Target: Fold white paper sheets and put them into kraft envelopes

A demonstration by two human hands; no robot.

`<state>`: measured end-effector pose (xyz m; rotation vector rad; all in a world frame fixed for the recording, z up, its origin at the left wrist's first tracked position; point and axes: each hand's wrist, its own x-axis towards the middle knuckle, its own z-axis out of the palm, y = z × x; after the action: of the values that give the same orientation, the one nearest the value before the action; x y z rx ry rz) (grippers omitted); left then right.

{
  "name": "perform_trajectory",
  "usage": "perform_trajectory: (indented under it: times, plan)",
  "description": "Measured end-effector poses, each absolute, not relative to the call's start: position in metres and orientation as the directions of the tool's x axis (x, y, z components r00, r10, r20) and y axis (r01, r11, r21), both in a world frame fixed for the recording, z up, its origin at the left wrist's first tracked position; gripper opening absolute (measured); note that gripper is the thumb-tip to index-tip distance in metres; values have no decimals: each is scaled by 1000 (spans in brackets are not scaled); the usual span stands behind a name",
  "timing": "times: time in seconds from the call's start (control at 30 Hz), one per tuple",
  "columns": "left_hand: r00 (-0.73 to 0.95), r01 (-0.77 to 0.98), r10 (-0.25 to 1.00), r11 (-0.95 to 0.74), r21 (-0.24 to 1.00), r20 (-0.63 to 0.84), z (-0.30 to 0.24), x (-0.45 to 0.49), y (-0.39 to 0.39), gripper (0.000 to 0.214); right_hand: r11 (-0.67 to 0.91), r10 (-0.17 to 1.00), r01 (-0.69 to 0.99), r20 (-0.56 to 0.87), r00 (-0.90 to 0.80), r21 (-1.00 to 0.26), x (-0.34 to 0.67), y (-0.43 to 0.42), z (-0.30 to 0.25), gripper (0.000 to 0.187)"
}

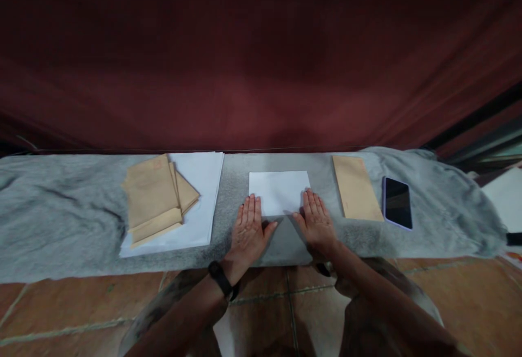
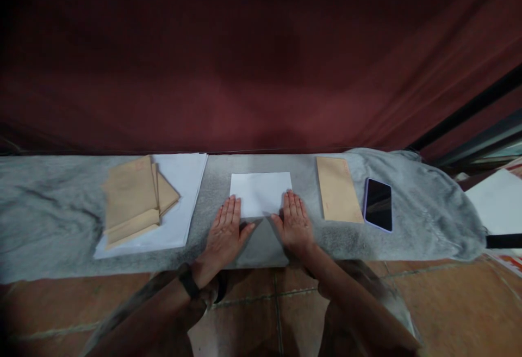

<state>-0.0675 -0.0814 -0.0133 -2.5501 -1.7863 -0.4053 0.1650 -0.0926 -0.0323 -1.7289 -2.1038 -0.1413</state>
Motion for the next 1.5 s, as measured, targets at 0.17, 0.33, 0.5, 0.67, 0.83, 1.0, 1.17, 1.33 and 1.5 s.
perform_trajectory:
  times: [0.17,0.33,0.5,0.67,0.83,1.0,1.17,1.33,1.5]
  plan:
    - [283,936,925,-324,138,253,-17,-68,-82,77,148,920,982,380,-93,-120,172,-92,-39,70]
    - [214,958,943,-254,136,254,-13,-64,-77,70,114,904,988,424,-60,-102,175,-92,-47,72]
    - [298,917,912,-356,182,280,-8,-47,-65,61,120,895,983,444,-46,-140,170,-83,-38,69]
    - [399,860,879,-458,226,262,-16,-22,-53,59,185,947,936,309,-89,-298,134,-69,-16,68]
    - [450,831,858,-504,234,249,-26,-13,-46,63,181,972,906,209,-105,-383,105,-64,-16,68]
    - [423,873,890,-451,184,172,-28,-17,-41,63,202,963,912,243,-118,-356,110,-64,-27,64]
    - [405,888,896,-433,157,183,-27,-19,-41,63,239,954,930,248,-170,-279,118,-63,-29,63]
    - [384,897,903,-414,153,191,-24,-22,-40,62,234,943,942,293,-159,-243,126,-63,-32,64]
    - [330,918,922,-363,160,201,-20,-29,-35,60,198,931,959,346,-119,-202,134,-61,-36,68]
